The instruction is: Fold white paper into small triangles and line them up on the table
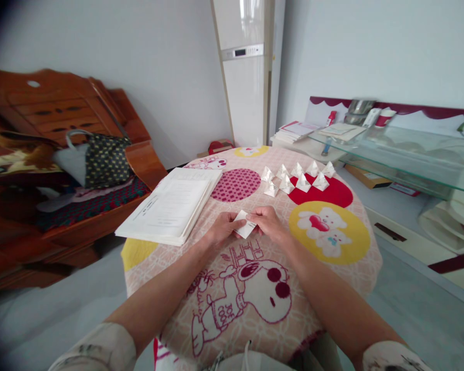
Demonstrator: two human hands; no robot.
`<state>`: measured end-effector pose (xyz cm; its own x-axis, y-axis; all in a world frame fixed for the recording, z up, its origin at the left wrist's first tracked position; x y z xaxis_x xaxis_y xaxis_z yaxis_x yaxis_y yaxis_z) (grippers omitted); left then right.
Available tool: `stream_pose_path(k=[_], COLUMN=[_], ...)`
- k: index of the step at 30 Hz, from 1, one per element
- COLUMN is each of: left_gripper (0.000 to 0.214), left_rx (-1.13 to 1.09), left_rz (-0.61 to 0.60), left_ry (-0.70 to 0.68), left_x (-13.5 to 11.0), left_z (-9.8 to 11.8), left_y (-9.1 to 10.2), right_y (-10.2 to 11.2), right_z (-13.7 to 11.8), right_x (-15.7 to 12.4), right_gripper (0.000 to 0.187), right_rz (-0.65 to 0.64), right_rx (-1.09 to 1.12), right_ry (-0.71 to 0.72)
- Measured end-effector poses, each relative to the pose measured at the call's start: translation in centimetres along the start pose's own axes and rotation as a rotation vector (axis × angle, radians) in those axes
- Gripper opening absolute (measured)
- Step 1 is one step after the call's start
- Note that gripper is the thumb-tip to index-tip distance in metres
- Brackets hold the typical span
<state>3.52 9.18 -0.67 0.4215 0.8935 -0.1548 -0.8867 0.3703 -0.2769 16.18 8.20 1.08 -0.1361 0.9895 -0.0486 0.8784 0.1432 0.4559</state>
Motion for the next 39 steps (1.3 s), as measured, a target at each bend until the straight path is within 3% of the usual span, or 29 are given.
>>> stream_pose_path(k=[4,6,8,11,15,20,23,25,28,35,39], left_gripper=[0.014,0.009,0.02,0.031,0.033,0.039,0.04,0.041,0.043,0.041,0.041], left_rx=[0.262,0.491,0.705,0.894,1.017,1.089,1.103,1.109,1.109,1.109,1.128], left_rz=[0.088,0.167,0.194,0.057,-0.156,-0.205,-0.207,-0.21,-0.214,-0.2,-0.196], left_ry=[-0.039,-0.21,-0.428,-0.603,-0.6,-0.577,-0.563,-0.562,-0.565,-0.547,-0.542], left_x=[0.2,-0.1,-0.8,-1.6,-2.1,-2.9,-3.1,-3.1,-3.0,-2.7,-2.9], left_z=[0.4,2.1,3.8,4.1,2.3,1.6,1.7,1.7,1.7,1.5,1.6], left_y=[1.2,1.7,1.4,-0.3,-1.9,-2.0,-2.1,-2.2,-2.2,-2.0,-2.0], right_y=[0.9,0.9,0.7,0.2,0.6,2.7,3.2,2.3,0.8,0.7,1.2], right_z=[0.5,0.1,-0.3,-0.6,-0.7,-0.9,-1.8,-2.2,-1.9,-1.1,0.5], right_x=[1.0,1.4,1.6,1.6,1.4,0.9,0.4,0.3,0.6,1.8,2.4], right_gripper=[0.03,0.032,0.03,0.024,0.021,0.017,0.017,0.018,0.016,0.015,0.013], right_rz=[0.076,0.123,0.144,0.139,0.143,0.233,0.308,0.234,0.091,0.014,-0.019], right_rx=[-0.343,-0.538,-0.698,-0.848,-0.936,-0.896,-0.764,-0.673,-0.656,-0.722,-0.638], right_ry=[0.023,0.038,0.036,0.003,-0.026,-0.047,0.059,0.131,0.113,-0.047,-0.137])
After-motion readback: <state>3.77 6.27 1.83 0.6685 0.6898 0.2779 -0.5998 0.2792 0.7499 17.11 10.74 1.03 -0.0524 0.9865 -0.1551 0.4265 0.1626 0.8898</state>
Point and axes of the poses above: each hand's wrist, its own x-axis towards the middle knuckle, its own y-axis out of the back of the hand, z = x × y, the point moved 8 cm from there along x, towards the middle knuckle, and after that the axes turned 15 degrees about -x, right-handed, at the moved point
